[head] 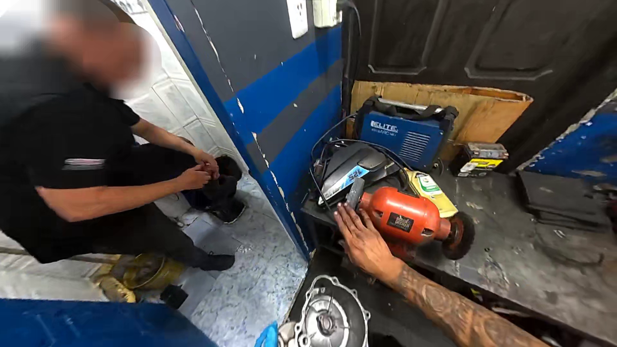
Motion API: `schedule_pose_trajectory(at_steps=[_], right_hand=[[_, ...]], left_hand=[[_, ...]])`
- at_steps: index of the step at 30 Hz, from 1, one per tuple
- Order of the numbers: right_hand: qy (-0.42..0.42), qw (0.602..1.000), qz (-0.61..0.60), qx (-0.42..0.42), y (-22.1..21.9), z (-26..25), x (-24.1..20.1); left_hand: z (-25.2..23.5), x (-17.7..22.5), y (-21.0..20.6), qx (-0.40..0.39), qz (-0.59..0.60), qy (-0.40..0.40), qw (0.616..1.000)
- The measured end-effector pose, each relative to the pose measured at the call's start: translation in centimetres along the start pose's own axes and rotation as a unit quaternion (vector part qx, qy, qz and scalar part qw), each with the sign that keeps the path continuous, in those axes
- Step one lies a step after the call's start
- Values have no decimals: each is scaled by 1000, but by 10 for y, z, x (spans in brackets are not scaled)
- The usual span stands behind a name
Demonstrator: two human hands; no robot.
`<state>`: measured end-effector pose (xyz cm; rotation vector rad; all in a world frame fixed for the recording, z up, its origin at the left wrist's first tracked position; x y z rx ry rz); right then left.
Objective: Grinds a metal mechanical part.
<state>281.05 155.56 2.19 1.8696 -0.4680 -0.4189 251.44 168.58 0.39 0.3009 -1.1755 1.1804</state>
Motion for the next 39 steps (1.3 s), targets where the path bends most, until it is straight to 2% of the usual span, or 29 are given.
schedule_pose_trajectory(at_steps=[2,3,4,5,6,7,8,10,12,13,16,19,21,24,26,27,29,31,35,37,39], right_hand=[[-19,995,-80,-48,-23,33,-10],[-76,987,-131,-46,-30,59,-9],[-176,962,-203,-39,-36,86,-3],[-302,906,-296,-28,-45,114,3],[-417,812,-408,-9,-54,141,0],[-493,698,-519,21,-59,163,-12],[-525,595,-605,56,-56,176,-27],[-503,435,-737,123,-36,182,-49],[-446,320,-814,190,-8,178,-56],[-414,292,-833,222,5,178,-51],[-307,255,-868,296,20,195,-33],[-261,167,-881,359,19,216,-17],[-294,132,-856,403,13,231,-3],[-323,66,-845,421,0,252,21],[-306,40,-856,415,4,262,42],[-332,35,-846,417,9,269,51],[-464,28,-786,407,22,283,67],[-568,38,-736,366,24,298,82],[-668,139,-671,290,24,317,104],[-662,173,-681,262,32,315,119],[-632,245,-702,220,36,314,131]], left_hand=[[-21,18,-3,-35,13,24,999],[-30,26,-8,-52,23,43,997],[-41,30,-14,-62,43,64,995],[-50,33,-22,-75,50,90,992],[-55,36,-29,-90,47,119,988],[-59,36,-38,-105,36,151,982],[-62,35,-51,-122,17,181,976],[-63,24,-81,-163,-14,244,956],[-62,3,-110,-186,-47,307,932],[-61,-10,-127,-191,-64,336,920],[-60,-54,-174,-216,-109,398,885],[-64,-82,-212,-228,-138,388,882],[-59,-93,-231,-225,-151,368,890],[-39,-101,-253,-224,-206,317,898],[-29,-109,-262,-284,-242,256,892],[-25,-113,-265,-327,-266,214,881],[-15,-119,-277,-398,-314,139,851],[-10,-125,-292,-437,-343,99,825],[-17,-140,-295,-471,-347,106,804],[-17,-146,-293,-455,-377,88,802],[-18,-147,-290,-444,-385,78,805]])
Point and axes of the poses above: each hand's wrist, its own z-axis away from the middle knuckle, its own y-axis out of the back of the hand, x = y × z, the point moved 7 cm from there along -z, towards the middle knuckle
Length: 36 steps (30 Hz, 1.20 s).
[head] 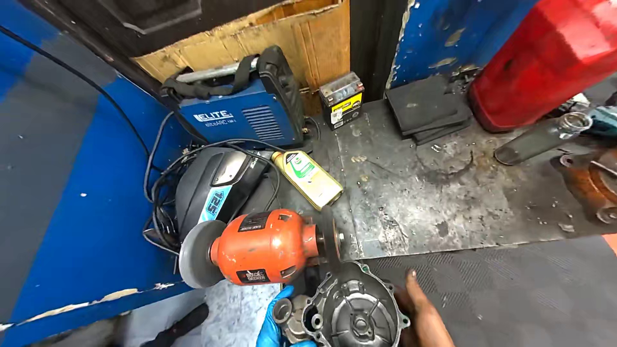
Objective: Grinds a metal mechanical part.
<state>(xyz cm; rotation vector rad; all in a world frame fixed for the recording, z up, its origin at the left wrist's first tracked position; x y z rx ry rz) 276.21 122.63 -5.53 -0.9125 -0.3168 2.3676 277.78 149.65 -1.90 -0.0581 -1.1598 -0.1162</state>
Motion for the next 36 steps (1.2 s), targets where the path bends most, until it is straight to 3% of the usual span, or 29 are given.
schedule_pose_trajectory(at_steps=[2,6,9,15,20,26,36], right_hand=[[25,993,90,-73,-6,2,-4],[-62,985,99,-128,-26,9,-2],[-109,985,56,-123,-34,7,6],[-124,989,20,-79,-15,7,0],[-131,984,-15,-118,-30,2,6],[-131,986,-31,-95,-22,-4,4],[-175,968,-56,-172,-33,-15,3]], left_hand=[[3,-2,4,5,0,-4,1000],[5,6,17,21,16,-24,999],[10,20,20,36,37,-47,998],[12,38,-1,71,42,-55,995],[22,50,7,104,22,-52,993],[20,50,-3,122,20,-50,991],[44,69,-13,186,-39,-82,978]])
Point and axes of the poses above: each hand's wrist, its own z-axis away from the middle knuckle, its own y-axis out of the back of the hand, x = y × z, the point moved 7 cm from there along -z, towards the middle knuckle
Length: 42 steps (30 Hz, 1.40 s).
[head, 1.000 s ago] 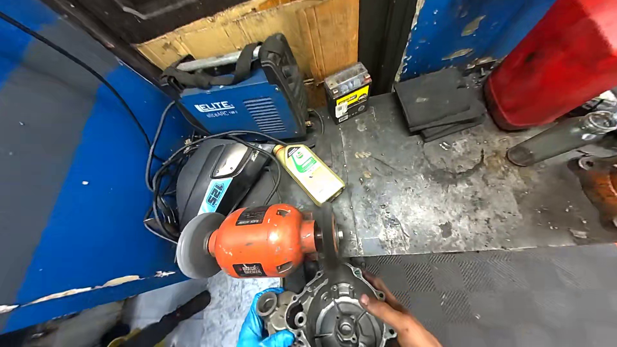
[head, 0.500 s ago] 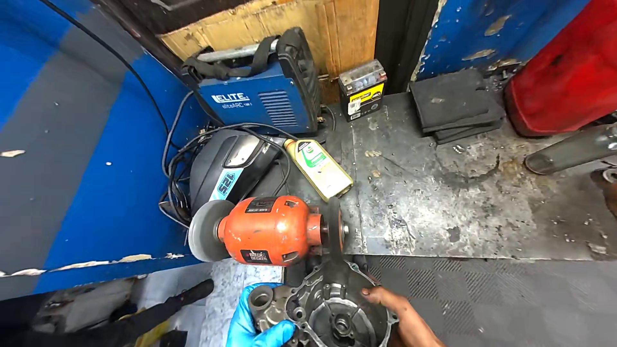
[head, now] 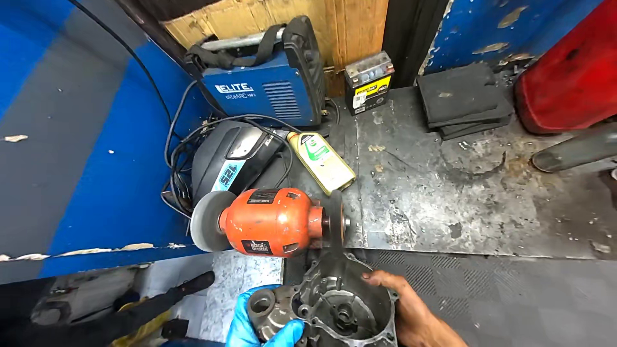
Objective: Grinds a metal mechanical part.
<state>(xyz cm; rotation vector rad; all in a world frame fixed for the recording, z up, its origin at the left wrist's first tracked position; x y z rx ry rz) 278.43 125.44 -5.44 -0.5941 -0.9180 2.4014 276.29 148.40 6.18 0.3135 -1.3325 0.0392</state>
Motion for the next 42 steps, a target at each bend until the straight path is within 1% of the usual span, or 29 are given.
schedule_pose_trajectory(at_steps=[2,4,7,10,12,15,18,19,21,23,25,27,33,35,36,38,40,42], right_hand=[[-16,1000,-1,-23,-4,-7,2],[-14,999,-10,-32,1,-2,1],[-17,998,-16,-55,9,2,-7],[-36,997,-8,-73,1,-8,-5],[-30,997,-12,-73,2,-7,-3],[-5,997,-17,-71,13,5,-9],[4,999,-3,-33,15,9,-5],[12,999,24,-27,14,12,-3],[56,991,120,-36,12,21,-5],[127,964,215,-87,12,29,-17],[181,933,281,-137,15,35,-23],[210,916,303,-158,16,38,-26],[264,892,307,-203,13,37,-26],[265,889,307,-212,13,34,-24],[256,895,299,-212,13,32,-21],[214,923,257,-190,17,24,-12],[157,952,205,-164,21,14,0],[106,968,178,-139,20,3,7]], left_hand=[[4,7,4,12,-25,-3,1000],[9,12,-4,17,-33,5,999],[16,12,-16,34,-61,-17,997],[17,15,-9,56,-65,-26,996],[16,14,-7,42,-64,-17,997],[13,8,-19,12,-47,-14,999],[9,-2,-12,-7,-28,-27,999],[8,-7,-5,-27,-20,-37,999],[9,-20,6,-76,-14,-45,996],[13,-35,4,-112,-3,-41,993],[18,-49,0,-146,16,-36,989],[18,-53,-3,-159,28,-44,986],[18,-39,-2,-162,28,-75,984],[19,-35,1,-160,18,-86,983],[19,-34,2,-160,10,-90,983],[18,-35,6,-156,9,-84,984],[13,-43,8,-165,37,-54,984],[5,-56,8,-195,77,-2,978]])
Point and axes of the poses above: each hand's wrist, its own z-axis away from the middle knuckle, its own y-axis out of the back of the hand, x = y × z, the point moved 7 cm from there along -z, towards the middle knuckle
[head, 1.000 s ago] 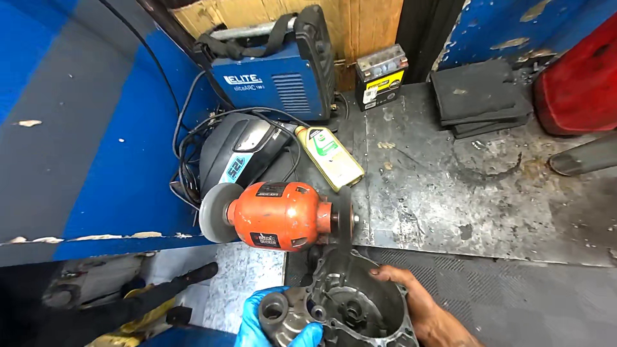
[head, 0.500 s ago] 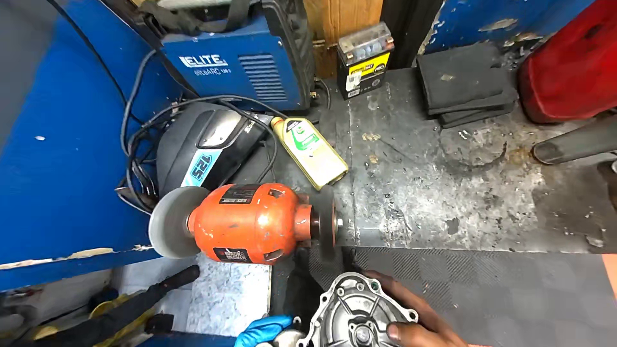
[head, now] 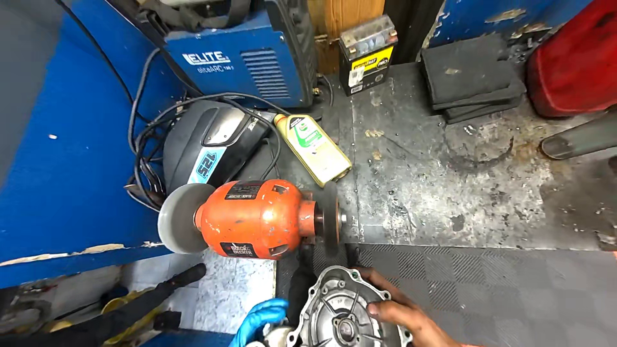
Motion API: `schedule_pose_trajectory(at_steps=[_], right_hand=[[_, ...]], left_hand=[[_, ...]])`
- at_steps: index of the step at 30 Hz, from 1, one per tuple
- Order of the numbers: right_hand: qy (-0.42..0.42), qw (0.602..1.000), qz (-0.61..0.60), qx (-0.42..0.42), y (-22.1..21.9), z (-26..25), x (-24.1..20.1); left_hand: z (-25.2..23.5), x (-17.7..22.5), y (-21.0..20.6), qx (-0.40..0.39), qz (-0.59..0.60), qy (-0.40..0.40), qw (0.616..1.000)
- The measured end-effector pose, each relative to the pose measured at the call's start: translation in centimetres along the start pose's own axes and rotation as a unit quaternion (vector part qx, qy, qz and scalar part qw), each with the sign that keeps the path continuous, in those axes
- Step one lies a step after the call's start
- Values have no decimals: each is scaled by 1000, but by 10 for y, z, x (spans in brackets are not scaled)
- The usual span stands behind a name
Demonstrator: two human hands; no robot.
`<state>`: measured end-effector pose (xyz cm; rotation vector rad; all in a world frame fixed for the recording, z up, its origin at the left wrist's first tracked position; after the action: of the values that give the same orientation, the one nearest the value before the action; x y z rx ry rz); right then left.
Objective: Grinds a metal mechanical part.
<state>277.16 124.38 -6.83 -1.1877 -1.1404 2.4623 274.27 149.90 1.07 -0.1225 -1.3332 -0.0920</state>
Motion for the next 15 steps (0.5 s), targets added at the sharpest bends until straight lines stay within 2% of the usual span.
schedule_pose_trajectory(at_steps=[3,5,8,11,15], right_hand=[[-54,997,-27,37,0,-16,3],[-81,993,-50,64,-2,-21,1],[-53,989,-113,80,-13,-7,-1],[-13,987,-125,99,-22,12,-1],[-22,975,-149,165,-24,11,3]], left_hand=[[-4,-5,7,-32,67,103,992],[-7,2,8,-2,86,152,985],[-10,22,9,55,89,152,983],[-11,37,3,99,74,146,982],[-15,59,-9,99,9,147,984]])
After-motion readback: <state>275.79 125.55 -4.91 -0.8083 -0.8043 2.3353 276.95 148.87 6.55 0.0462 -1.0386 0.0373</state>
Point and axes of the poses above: each hand's wrist, its own z-axis away from the middle knuckle, its own y-axis out of the back of the hand, x = y × z, the point moved 7 cm from there along -z, towards the middle knuckle
